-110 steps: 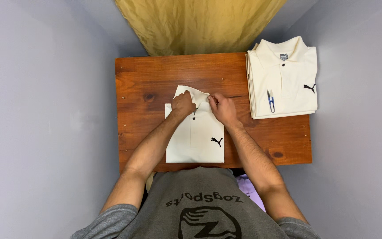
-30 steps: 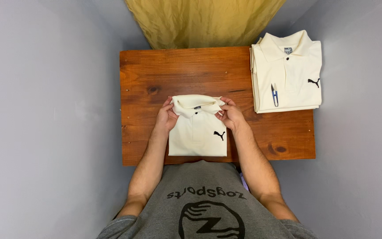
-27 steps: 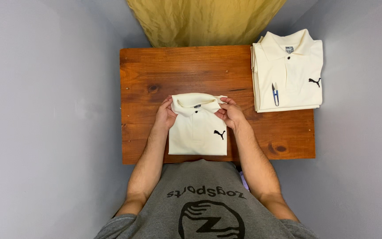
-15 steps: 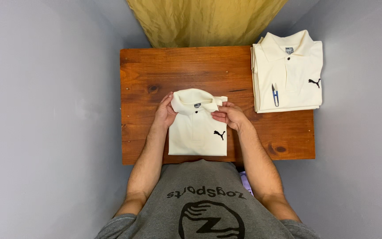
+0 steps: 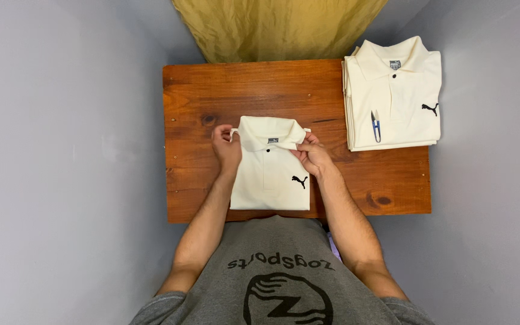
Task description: The person uses small scissors to cut loose threads and tags from a white polo shirt laid out on a wooden table. After removing the threads, the person folds the shirt neatly and places it on top of a stack of other folded white shirts.
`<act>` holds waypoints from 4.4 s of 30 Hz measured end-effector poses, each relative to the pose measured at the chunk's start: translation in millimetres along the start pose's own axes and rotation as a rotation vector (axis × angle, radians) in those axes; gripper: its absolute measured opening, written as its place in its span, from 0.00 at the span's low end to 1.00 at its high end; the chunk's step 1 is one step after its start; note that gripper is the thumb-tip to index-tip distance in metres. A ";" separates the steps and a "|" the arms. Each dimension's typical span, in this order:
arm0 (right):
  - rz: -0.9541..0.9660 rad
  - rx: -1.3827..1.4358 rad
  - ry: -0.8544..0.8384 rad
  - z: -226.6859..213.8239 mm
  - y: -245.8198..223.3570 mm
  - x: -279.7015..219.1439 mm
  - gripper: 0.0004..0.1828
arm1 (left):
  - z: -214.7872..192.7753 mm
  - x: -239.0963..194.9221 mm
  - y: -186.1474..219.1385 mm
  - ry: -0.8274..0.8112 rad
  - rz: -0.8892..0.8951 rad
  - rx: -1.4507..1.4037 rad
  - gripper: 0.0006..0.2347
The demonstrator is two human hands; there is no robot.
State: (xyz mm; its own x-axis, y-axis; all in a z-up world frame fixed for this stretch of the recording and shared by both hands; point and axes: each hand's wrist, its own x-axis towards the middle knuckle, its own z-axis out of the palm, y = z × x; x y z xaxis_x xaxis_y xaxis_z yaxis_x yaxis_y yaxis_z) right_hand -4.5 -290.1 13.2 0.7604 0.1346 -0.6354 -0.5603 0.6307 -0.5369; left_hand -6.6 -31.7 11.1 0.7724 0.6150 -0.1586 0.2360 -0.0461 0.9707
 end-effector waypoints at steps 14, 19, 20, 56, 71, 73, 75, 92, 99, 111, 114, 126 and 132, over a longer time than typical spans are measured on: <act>0.092 -0.144 0.065 6.1 -1.8 0.6 0.12 | 44.8 -55.1 10.7 -0.759 0.701 0.738 0.11; -0.003 -0.190 0.015 7.4 1.2 1.3 0.23 | 40.0 -52.4 4.0 -0.677 0.947 0.759 0.10; -0.002 -0.189 0.015 5.2 1.3 1.6 0.23 | 37.8 -52.6 4.1 -0.677 0.947 0.760 0.10; -0.265 -2.185 -0.347 89.2 -96.9 45.0 0.20 | 80.5 -42.3 39.4 -0.953 0.039 0.423 0.17; -0.381 -2.107 -0.284 82.9 -92.3 57.5 0.18 | 63.3 -46.8 35.1 -0.675 0.115 0.221 0.17; -0.524 -2.066 -0.261 77.1 -85.9 54.6 0.14 | 49.8 -35.3 34.1 -0.383 0.169 0.216 0.10; -0.557 -2.036 -0.276 80.5 -80.6 55.2 0.13 | 27.0 -8.1 36.2 -0.239 0.097 0.229 0.08; -0.305 -1.713 -0.639 170.2 -12.6 82.0 0.21 | -1.8 1.7 29.1 -0.184 -0.411 0.162 0.23; -0.260 -1.838 -0.631 166.5 -18.1 81.3 0.32 | 19.1 -17.2 46.6 -0.290 0.035 0.814 0.25; -0.483 -1.858 -0.756 162.4 -35.9 72.8 0.20 | 11.8 0.3 25.4 -0.210 0.298 0.895 0.13; -0.571 -1.828 -0.826 162.2 -31.1 73.1 0.17 | 12.1 3.7 23.1 -0.160 0.306 0.902 0.13; -0.606 -1.945 -0.443 151.3 -23.4 79.7 0.19 | 0.0 -36.0 28.3 -0.415 -0.041 0.681 0.21; -0.592 -1.835 -0.245 114.2 -32.5 59.7 0.20 | -12.3 -47.6 12.4 -0.579 0.009 0.672 0.18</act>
State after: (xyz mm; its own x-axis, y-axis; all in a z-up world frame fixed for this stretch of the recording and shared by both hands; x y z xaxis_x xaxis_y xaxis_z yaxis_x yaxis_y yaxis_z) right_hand 96.6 -215.3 56.0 0.8829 0.4280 -0.1932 0.2598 -0.7880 -0.5582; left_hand -47.7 -51.9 32.9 0.9100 0.1256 -0.3950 0.3841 -0.6139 0.6897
